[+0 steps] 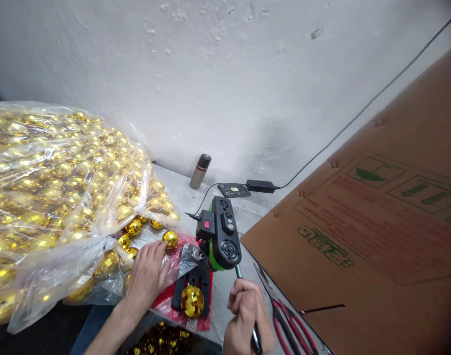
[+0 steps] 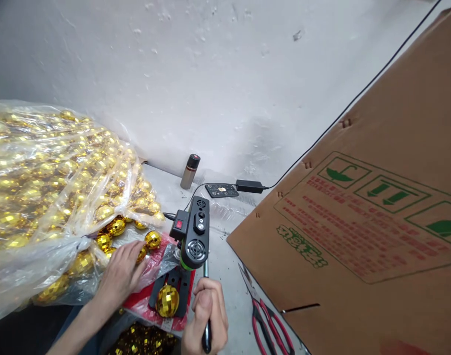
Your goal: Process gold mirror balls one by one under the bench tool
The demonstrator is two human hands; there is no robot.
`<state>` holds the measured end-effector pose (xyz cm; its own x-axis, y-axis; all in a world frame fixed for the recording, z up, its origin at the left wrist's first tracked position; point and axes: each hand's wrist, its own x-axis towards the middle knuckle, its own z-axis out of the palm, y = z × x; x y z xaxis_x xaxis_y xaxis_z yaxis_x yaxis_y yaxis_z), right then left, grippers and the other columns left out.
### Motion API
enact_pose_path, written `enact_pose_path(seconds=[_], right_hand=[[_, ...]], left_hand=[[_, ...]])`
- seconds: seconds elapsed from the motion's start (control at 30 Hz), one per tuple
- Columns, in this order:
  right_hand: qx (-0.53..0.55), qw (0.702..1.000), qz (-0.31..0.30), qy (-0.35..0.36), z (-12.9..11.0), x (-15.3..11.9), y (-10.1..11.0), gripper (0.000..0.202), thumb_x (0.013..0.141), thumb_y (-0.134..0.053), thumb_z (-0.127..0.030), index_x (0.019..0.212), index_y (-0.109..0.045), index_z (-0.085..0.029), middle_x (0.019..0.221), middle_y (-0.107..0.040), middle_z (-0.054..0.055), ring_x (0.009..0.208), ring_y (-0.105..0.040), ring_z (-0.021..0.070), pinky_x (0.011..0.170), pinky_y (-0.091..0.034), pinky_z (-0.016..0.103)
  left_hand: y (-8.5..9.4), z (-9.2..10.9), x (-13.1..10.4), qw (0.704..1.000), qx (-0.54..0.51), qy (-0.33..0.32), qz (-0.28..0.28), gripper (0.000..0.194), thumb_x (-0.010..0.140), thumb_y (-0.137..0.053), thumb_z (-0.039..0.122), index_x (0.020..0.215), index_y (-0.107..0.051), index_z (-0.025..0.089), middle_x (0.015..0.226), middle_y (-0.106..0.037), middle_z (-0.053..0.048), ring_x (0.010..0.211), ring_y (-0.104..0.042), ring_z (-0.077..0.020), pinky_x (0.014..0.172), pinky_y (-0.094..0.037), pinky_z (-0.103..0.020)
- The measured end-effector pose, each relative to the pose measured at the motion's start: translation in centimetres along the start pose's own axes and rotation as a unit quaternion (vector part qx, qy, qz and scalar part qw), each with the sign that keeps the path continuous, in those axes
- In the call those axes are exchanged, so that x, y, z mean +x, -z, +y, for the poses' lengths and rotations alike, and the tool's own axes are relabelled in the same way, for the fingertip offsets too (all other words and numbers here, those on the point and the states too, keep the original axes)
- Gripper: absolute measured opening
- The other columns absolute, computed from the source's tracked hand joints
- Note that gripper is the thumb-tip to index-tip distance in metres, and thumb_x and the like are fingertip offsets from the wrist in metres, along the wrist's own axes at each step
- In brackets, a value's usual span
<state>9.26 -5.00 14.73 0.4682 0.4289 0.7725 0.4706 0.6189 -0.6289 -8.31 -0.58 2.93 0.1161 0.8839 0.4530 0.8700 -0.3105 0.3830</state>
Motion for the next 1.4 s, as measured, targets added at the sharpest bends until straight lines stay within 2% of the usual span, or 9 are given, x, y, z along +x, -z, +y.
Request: enact_pose_path(seconds=[0.17,0.37,0.43,0.53,0.63,0.8,0.93,1.03,1.4], right_hand=[[-0.005,0.999,-0.041,0.004,0.7,-0.3,0.9,0.043,0.11,-0.05,-0.02,0.067,-0.049,-0.021,0.065,-0.05,-0.002,0.057,-0.049,0.0104,0.05,-0.037,0.023],[-0.007,0.998,-0.069,0.005,0.7,-0.2,1.3,0.039,0.11,-0.047,-0.016,0.071,-0.049,-0.022,0.065,-0.051,-0.002,0.057,-0.05,0.0112,0.05,-0.037,0.024],[-0.008,0.998,-0.068,-0.002,0.4,0.1,1.1,0.038,0.11,-0.046,-0.017,0.073,-0.051,-0.022,0.068,-0.052,-0.002,0.055,-0.048,0.0099,0.049,-0.036,0.024],[-0.006,0.998,-0.061,-0.02,0.0,0.5,0.9,0.035,0.111,-0.046,-0.018,0.077,-0.055,-0.021,0.069,-0.052,-0.003,0.053,-0.045,0.0094,0.048,-0.033,0.024],[-0.004,0.998,-0.063,-0.027,-0.2,0.8,0.9,0.035,0.111,-0.047,-0.018,0.077,-0.056,-0.021,0.069,-0.051,-0.003,0.057,-0.048,0.0108,0.052,-0.035,0.025],[-0.003,0.996,-0.088,-0.003,-0.1,0.9,1.2,0.037,0.11,-0.045,-0.014,0.074,-0.051,-0.022,0.069,-0.05,-0.003,0.063,-0.052,0.0114,0.058,-0.04,0.026],[-0.005,0.996,-0.093,0.002,0.0,0.7,1.3,0.037,0.109,-0.044,-0.01,0.074,-0.049,-0.022,0.069,-0.049,-0.003,0.062,-0.052,0.0109,0.057,-0.04,0.025],[-0.012,0.995,-0.097,-0.007,0.1,0.5,1.5,0.034,0.109,-0.044,-0.011,0.078,-0.052,-0.022,0.071,-0.052,-0.003,0.06,-0.051,0.0109,0.053,-0.038,0.024],[-0.025,0.994,-0.104,-0.004,0.0,0.2,1.8,0.032,0.108,-0.043,-0.011,0.081,-0.057,-0.021,0.073,-0.054,-0.001,0.06,-0.05,0.0118,0.052,-0.038,0.025]], left_hand=[[1.0,-1.8,3.8,0.972,0.093,0.072,-0.203,0.047,0.09,-0.065,0.013,0.136,-0.065,0.015,0.124,-0.073,-0.02,0.107,-0.075,-0.0368,0.098,-0.058,-0.052],[1.8,-1.4,4.1,0.971,-0.186,0.106,-0.111,0.058,0.083,-0.069,0.029,0.14,-0.058,0.021,0.134,-0.064,-0.014,0.118,-0.071,-0.0328,0.101,-0.058,-0.046],[2.3,-0.3,3.8,0.926,-0.322,0.177,-0.09,0.061,0.084,-0.07,0.047,0.138,-0.056,0.021,0.12,-0.069,-0.01,0.103,-0.074,-0.03,0.094,-0.06,-0.045],[1.8,2.0,3.1,0.813,-0.492,0.287,-0.119,0.07,0.082,-0.069,0.068,0.131,-0.056,0.021,0.093,-0.07,-0.002,0.074,-0.07,-0.0223,0.068,-0.058,-0.034],[0.0,4.2,2.0,0.745,-0.555,0.332,-0.163,0.08,0.077,-0.068,0.082,0.126,-0.058,0.018,0.075,-0.065,0.003,0.059,-0.063,-0.0171,0.053,-0.047,-0.026],[-2.7,5.3,0.6,0.803,-0.475,0.292,-0.21,0.09,0.081,-0.061,0.085,0.138,-0.053,0.016,0.056,-0.058,0.009,0.046,-0.058,-0.0192,0.045,-0.041,-0.028],[-3.1,4.9,0.1,0.878,-0.402,0.184,-0.186,0.065,0.09,-0.065,0.062,0.137,-0.057,0.019,0.098,-0.08,-0.008,0.081,-0.078,-0.0294,0.069,-0.062,-0.04],[-3.1,4.6,0.0,0.924,-0.339,0.111,-0.141,0.051,0.09,-0.068,0.043,0.134,-0.06,0.019,0.121,-0.079,-0.015,0.111,-0.078,-0.0349,0.096,-0.063,-0.05],[-3.8,5.2,-0.2,0.955,-0.255,0.04,-0.145,0.048,0.089,-0.067,0.031,0.135,-0.059,0.021,0.122,-0.08,-0.015,0.108,-0.079,-0.0349,0.09,-0.065,-0.049]])
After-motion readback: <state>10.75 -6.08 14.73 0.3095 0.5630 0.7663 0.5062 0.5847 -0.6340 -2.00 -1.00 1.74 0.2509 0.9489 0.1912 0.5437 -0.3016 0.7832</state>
